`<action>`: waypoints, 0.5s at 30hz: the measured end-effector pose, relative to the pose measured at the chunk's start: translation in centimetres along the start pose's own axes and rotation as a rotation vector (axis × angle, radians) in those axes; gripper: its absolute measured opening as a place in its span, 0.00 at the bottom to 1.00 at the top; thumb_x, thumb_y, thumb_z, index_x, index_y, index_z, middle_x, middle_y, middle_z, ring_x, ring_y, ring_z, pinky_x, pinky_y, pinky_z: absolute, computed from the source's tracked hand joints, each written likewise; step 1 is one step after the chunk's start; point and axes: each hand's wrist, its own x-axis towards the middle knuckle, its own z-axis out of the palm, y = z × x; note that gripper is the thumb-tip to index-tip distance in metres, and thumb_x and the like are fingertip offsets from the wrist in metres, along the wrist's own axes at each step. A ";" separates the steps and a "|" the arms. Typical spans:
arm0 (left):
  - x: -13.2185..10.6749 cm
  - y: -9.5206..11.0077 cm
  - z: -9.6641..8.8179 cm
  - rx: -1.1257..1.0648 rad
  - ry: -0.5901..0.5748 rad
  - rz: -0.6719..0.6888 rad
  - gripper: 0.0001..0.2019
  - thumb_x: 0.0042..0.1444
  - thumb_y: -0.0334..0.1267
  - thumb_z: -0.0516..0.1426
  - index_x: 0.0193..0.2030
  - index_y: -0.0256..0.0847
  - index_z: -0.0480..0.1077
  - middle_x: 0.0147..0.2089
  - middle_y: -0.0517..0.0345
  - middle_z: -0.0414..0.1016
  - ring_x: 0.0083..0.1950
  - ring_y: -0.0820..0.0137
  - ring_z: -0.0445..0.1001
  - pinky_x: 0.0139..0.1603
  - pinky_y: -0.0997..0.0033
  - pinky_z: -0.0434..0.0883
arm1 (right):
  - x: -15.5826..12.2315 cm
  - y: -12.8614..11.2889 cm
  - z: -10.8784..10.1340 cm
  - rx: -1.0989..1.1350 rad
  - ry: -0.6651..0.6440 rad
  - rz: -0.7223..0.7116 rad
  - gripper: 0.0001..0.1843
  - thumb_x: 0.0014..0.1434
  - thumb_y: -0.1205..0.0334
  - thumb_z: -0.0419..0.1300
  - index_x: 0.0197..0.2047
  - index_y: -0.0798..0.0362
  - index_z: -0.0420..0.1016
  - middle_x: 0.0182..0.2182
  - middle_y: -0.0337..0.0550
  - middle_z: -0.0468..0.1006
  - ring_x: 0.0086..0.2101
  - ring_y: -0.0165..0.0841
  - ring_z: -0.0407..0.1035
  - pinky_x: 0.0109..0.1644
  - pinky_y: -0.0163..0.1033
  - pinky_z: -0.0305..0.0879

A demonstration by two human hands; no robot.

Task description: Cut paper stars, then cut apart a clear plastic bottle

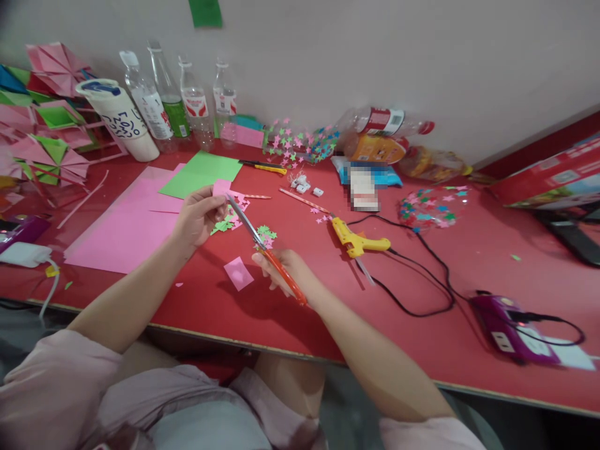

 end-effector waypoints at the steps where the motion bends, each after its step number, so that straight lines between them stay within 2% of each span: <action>1: 0.0 0.0 0.0 -0.002 0.001 -0.001 0.07 0.44 0.35 0.61 0.20 0.38 0.67 0.16 0.65 0.64 0.16 0.84 0.59 0.17 0.80 0.54 | 0.1 0.0 0.0 -0.010 -0.004 0.023 0.29 0.50 0.32 0.59 0.20 0.51 0.63 0.07 0.30 0.56 0.11 0.27 0.61 0.11 0.29 0.51; 4: 0.1 0.1 0.0 -0.006 0.006 -0.002 0.07 0.43 0.34 0.61 0.20 0.38 0.67 0.16 0.66 0.64 0.16 0.84 0.59 0.17 0.80 0.54 | 0.2 -0.1 -0.1 -0.026 -0.017 0.037 0.29 0.49 0.32 0.59 0.20 0.51 0.63 0.08 0.30 0.56 0.12 0.28 0.63 0.11 0.29 0.51; 10: 0.2 0.2 0.0 -0.006 -0.001 -0.003 0.09 0.42 0.34 0.61 0.19 0.38 0.65 0.16 0.66 0.63 0.16 0.84 0.58 0.17 0.79 0.52 | -0.8 -0.3 0.1 0.000 0.018 -0.067 0.28 0.53 0.33 0.56 0.22 0.51 0.61 0.07 0.28 0.54 0.12 0.26 0.60 0.13 0.28 0.51; 15: 0.2 0.3 0.0 -0.011 -0.003 -0.014 0.07 0.41 0.34 0.61 0.19 0.38 0.67 0.15 0.66 0.64 0.16 0.83 0.58 0.16 0.79 0.52 | -0.5 0.0 0.0 -0.009 0.008 -0.046 0.28 0.54 0.33 0.56 0.22 0.51 0.61 0.07 0.28 0.55 0.11 0.26 0.59 0.14 0.29 0.53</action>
